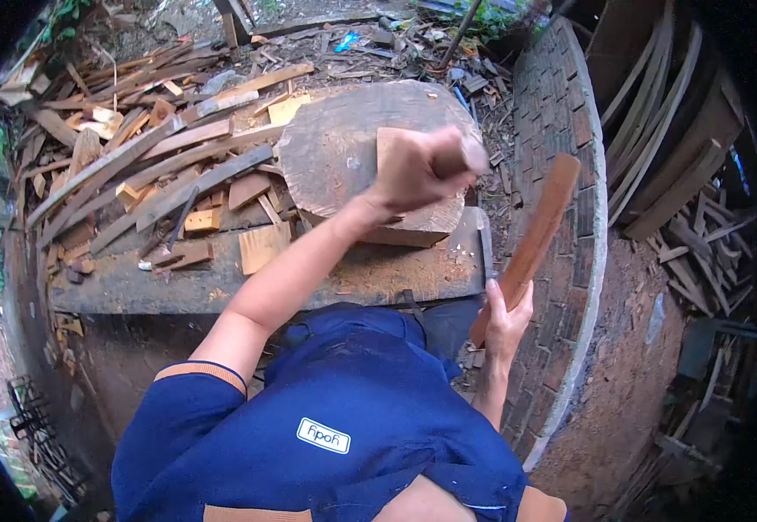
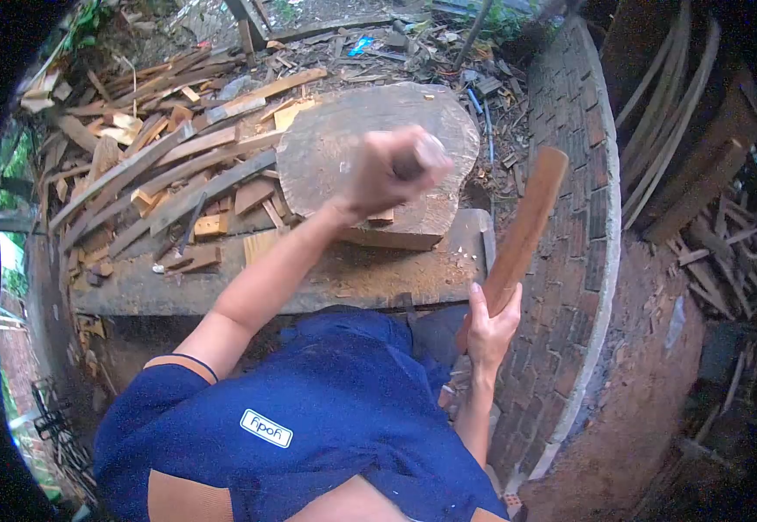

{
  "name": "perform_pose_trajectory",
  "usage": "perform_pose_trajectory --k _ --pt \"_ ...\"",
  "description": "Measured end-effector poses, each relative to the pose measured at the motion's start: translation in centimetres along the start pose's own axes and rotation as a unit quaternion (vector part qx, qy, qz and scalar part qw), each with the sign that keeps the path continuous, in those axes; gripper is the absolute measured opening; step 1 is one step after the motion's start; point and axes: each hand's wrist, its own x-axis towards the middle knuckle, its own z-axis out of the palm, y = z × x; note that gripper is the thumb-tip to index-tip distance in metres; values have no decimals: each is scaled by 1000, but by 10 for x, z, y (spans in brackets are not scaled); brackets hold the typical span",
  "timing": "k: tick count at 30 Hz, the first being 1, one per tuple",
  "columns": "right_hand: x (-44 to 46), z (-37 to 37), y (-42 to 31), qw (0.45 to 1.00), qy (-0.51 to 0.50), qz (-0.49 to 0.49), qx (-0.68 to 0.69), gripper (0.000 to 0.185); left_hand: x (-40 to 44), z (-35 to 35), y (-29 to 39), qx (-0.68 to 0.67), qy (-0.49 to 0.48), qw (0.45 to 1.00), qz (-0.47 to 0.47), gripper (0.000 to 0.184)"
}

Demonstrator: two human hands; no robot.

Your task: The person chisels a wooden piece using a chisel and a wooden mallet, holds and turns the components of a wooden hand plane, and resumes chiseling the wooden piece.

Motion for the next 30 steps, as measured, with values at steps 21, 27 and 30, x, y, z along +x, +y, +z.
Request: perform_pose_trajectory --k 21,27,30 --pt "-5 -13 -6 998 -1 -52 -24 35 -38 49 -1 87 -41 985 145 30" --pt "-22 -30 -114 744 -366 -112 547 34 -36 50 -2 78 -15 986 147 26" --pt "-30 -42 -172 589 -533 -96 600 12 -34 53 -4 71 -11 986 147 25"
